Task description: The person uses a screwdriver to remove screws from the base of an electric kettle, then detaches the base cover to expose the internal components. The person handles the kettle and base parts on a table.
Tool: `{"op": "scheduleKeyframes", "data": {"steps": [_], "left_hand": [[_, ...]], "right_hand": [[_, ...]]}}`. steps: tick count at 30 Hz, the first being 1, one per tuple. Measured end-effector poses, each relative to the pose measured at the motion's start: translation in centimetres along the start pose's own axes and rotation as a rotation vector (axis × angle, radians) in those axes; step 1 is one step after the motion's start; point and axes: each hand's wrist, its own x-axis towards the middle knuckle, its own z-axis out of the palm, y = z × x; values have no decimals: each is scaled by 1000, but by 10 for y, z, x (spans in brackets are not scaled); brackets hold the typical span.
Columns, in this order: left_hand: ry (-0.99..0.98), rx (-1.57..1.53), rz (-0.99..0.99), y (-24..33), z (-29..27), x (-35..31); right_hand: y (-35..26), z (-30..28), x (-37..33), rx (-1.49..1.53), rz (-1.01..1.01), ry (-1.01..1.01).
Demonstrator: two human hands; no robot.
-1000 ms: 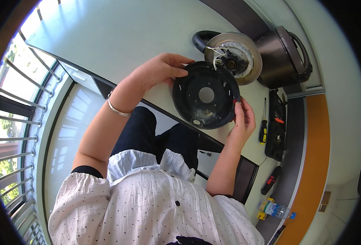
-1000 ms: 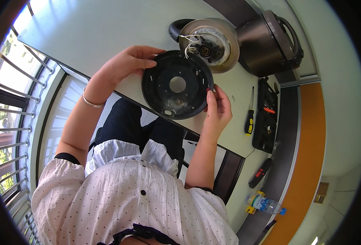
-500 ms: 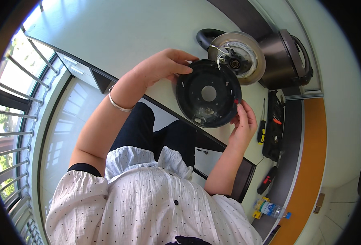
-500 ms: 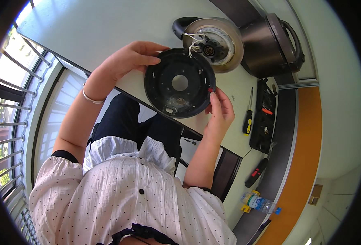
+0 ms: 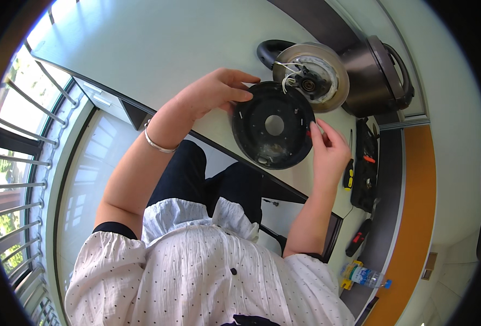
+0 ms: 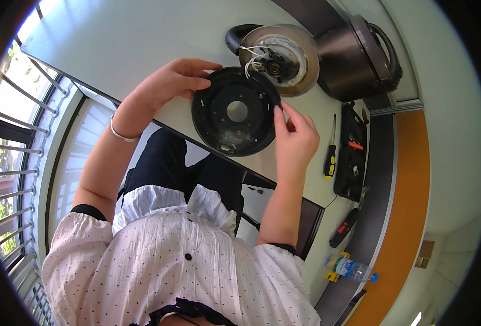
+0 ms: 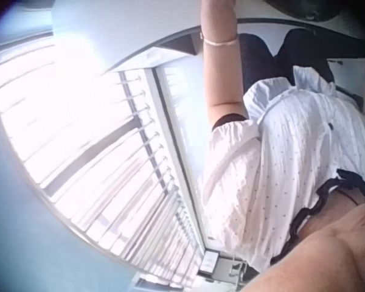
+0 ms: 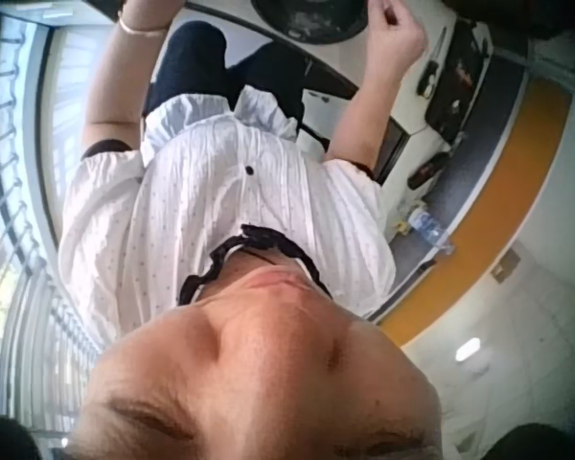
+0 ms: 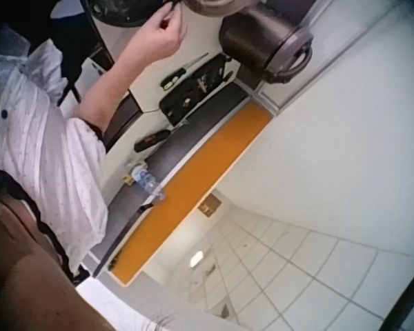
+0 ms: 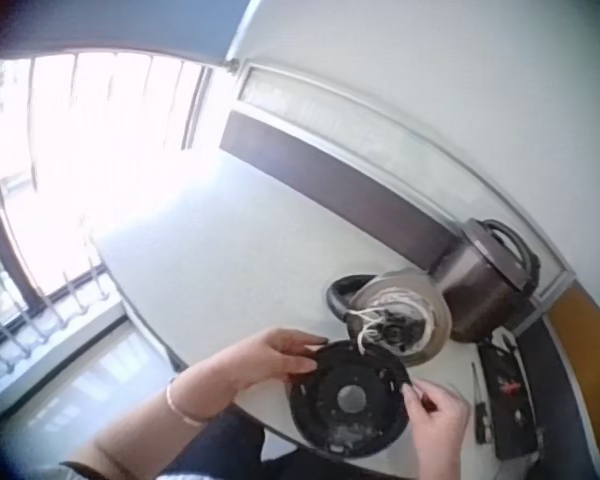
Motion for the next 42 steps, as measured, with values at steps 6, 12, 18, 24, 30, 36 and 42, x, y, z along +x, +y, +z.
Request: {"op": "scheduleKeyframes", "data": {"steps": [6, 12, 18, 24, 30, 36, 42], "left_hand": [[15, -2, -26, 6, 3, -3], [17, 14, -29, 3, 1, -2], [-11, -5, -25, 5, 1, -3], [11, -17, -29, 2, 1, 1], [30, 7, -35, 5, 2, -3], [11, -18, -34, 5, 1, -2], [9, 4, -29, 6, 1, -4]], "right_hand": [[-18, -1, 19, -432, -214, -245], [-32, 4, 27, -798, -229, -468], [-21, 14, 31, -813, -279, -480], [-10, 13, 33, -651, -270, -431], [3, -2, 35, -167, 3, -405], [12, -13, 37, 310, 241, -440], [11, -21, 35, 489, 418, -492]]}}
